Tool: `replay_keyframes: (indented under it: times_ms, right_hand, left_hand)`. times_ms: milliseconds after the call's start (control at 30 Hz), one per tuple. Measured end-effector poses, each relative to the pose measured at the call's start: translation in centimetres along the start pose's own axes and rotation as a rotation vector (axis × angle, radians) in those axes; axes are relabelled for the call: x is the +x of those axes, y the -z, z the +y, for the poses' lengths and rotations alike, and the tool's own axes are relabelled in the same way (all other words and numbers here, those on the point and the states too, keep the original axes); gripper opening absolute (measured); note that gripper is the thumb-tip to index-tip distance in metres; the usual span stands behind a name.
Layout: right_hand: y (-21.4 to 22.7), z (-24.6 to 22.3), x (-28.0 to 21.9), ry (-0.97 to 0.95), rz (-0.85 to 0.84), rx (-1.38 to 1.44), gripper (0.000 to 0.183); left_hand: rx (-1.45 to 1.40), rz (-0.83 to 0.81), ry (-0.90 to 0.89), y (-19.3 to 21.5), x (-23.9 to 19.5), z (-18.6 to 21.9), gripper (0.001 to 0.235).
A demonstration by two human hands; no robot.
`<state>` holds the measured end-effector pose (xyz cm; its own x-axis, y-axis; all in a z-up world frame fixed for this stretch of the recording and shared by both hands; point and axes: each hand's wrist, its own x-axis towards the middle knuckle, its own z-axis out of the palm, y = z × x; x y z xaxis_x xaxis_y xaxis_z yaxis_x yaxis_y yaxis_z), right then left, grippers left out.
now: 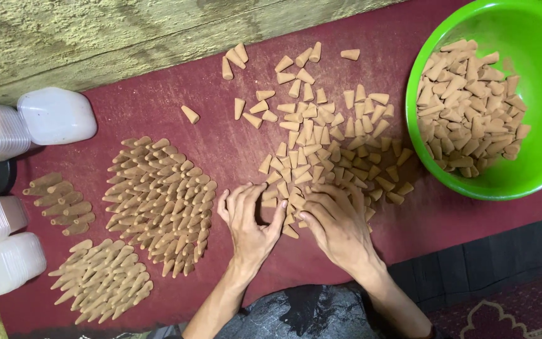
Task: Arranging incense cones on a surface and packing them into a small plastic container.
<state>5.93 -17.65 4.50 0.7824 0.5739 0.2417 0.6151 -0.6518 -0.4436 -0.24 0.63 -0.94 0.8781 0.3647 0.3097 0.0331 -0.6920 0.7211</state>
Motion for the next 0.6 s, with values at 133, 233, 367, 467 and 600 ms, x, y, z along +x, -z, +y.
replay_keyframes:
  times_ms: [133,233,367,467,600]
  right_hand:
    - [-0.2,1.4,0.7,0.021,0.069,0.163,0.018]
    - [0.5,1.6,2.5,0.016,0.058,-0.101,0.041]
    - [-1.4,3.1,3.5,0.021,0.051,-0.2,0.058]
    - [-2.0,3.1,3.1,0.044,-0.029,-0.229,0.058]
    - [-0.6,1.6,2.1,0.03,-0.034,-0.142,0.041]
  left_hand:
    - [-0.012,-0.013,-0.01,-0.3,-0.2,-0.4,0.042]
    - [-0.1,-0.082,-0.023,0.8,0.9,1.4,0.057]
    - [-0.176,-0.172,-0.035,2.0,3.4,4.7,0.054]
    - [-0.159,-0.209,-0.076,1.2,5.8,6.2,0.048]
    - [-0.07,-0.214,-0.152,-2.8,8.5,5.6,0.041]
